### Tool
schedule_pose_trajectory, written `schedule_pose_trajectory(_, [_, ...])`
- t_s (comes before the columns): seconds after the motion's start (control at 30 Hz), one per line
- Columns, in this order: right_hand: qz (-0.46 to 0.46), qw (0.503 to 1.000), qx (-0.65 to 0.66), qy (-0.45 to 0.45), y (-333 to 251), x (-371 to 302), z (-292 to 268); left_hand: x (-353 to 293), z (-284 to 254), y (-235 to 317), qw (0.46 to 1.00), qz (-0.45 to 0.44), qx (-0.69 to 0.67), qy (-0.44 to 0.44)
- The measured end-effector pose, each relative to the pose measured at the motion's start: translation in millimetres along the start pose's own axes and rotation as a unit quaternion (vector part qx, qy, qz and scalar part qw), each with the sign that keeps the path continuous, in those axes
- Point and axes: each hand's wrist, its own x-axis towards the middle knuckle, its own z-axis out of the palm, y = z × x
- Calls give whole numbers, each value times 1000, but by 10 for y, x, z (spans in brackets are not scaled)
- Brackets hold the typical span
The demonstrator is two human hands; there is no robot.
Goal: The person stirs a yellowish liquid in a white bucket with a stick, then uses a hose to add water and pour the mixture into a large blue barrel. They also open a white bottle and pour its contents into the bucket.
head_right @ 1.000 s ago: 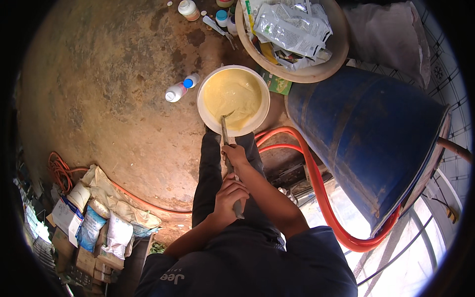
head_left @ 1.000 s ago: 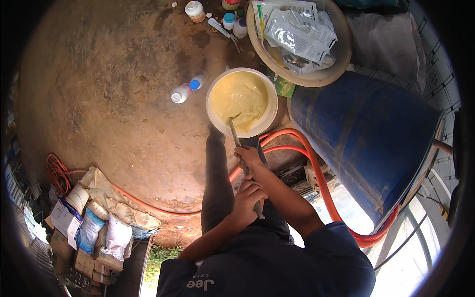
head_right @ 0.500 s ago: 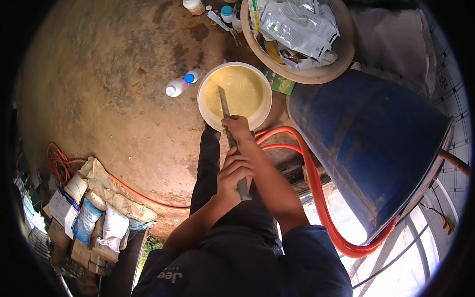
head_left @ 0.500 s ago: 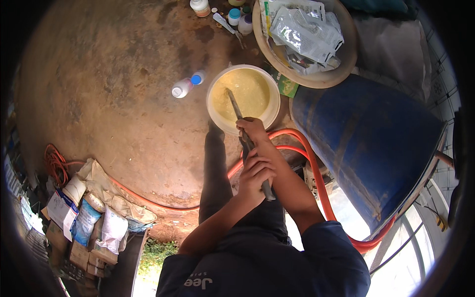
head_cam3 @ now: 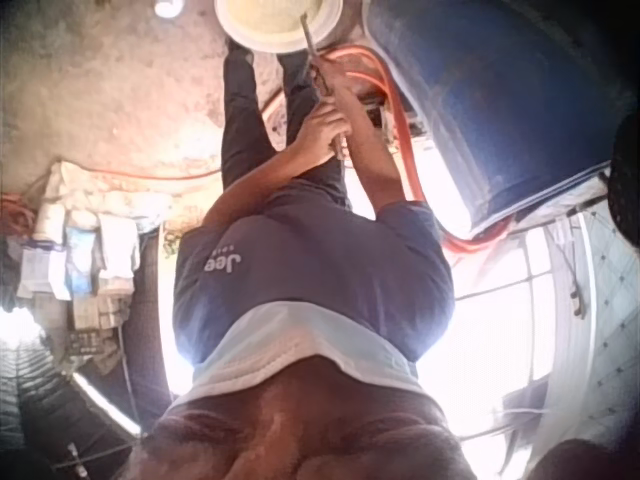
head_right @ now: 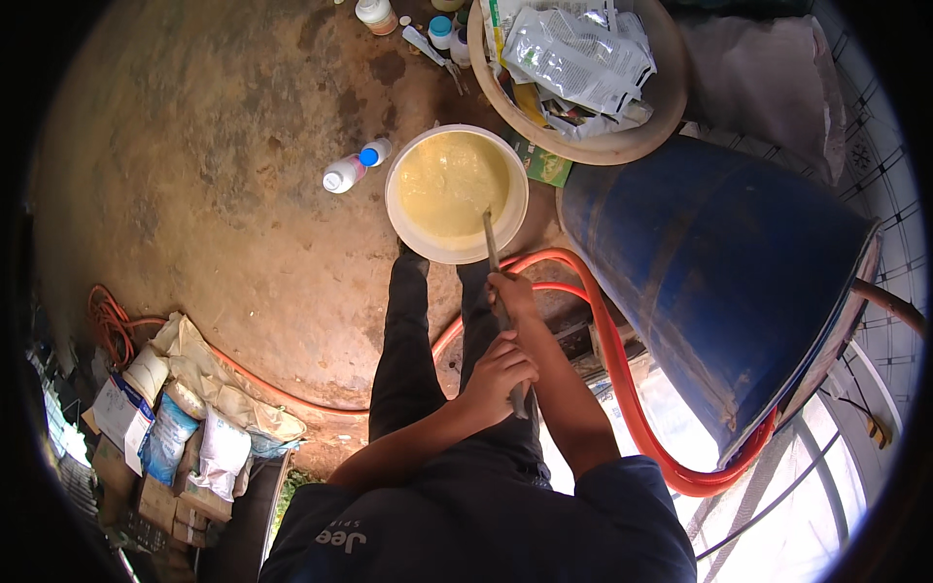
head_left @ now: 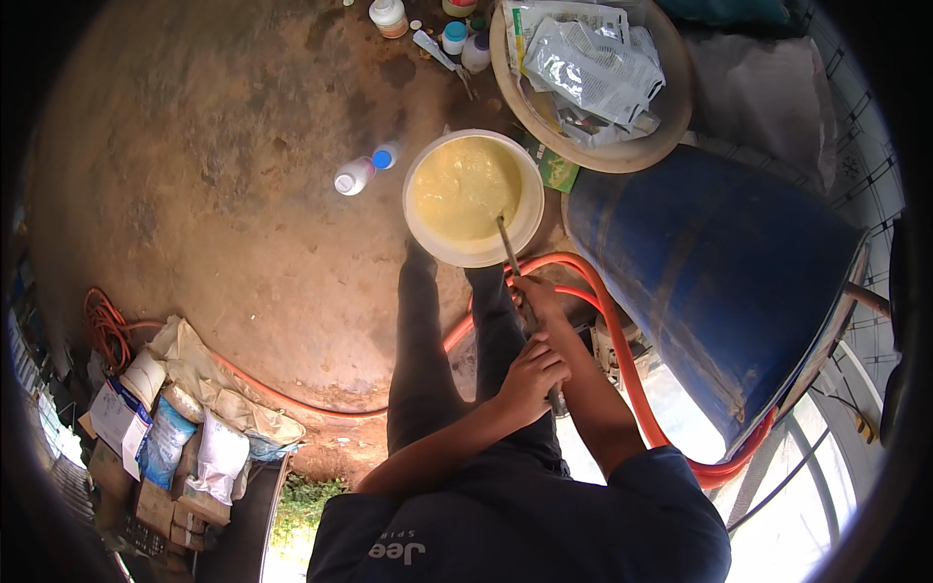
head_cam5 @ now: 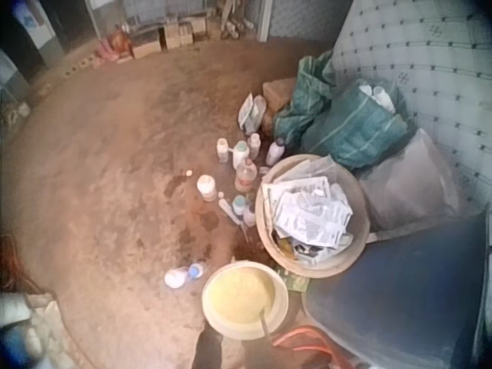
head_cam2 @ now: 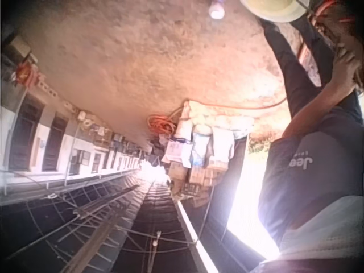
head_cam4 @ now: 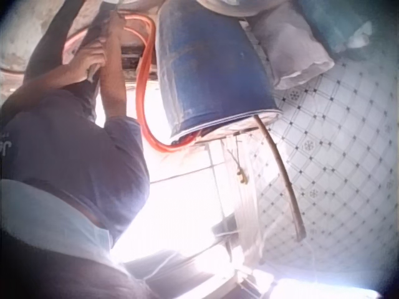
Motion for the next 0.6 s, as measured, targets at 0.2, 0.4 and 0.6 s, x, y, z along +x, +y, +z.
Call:
schedule_pose_trajectory(0.2, [29, 996, 33, -72, 321, 47, 697, -254, -422, 44, 998, -45, 50, 11])
schedule_pose_trajectory(0.4, [14, 996, 30, -80, 93, 64, 883, -205, -539, -63, 998, -24, 48, 39])
schedule_pose_trajectory(0.6, [-70, 995, 3, -65, -233, 290, 788, -57, -428, -251, 997, 18, 65, 46])
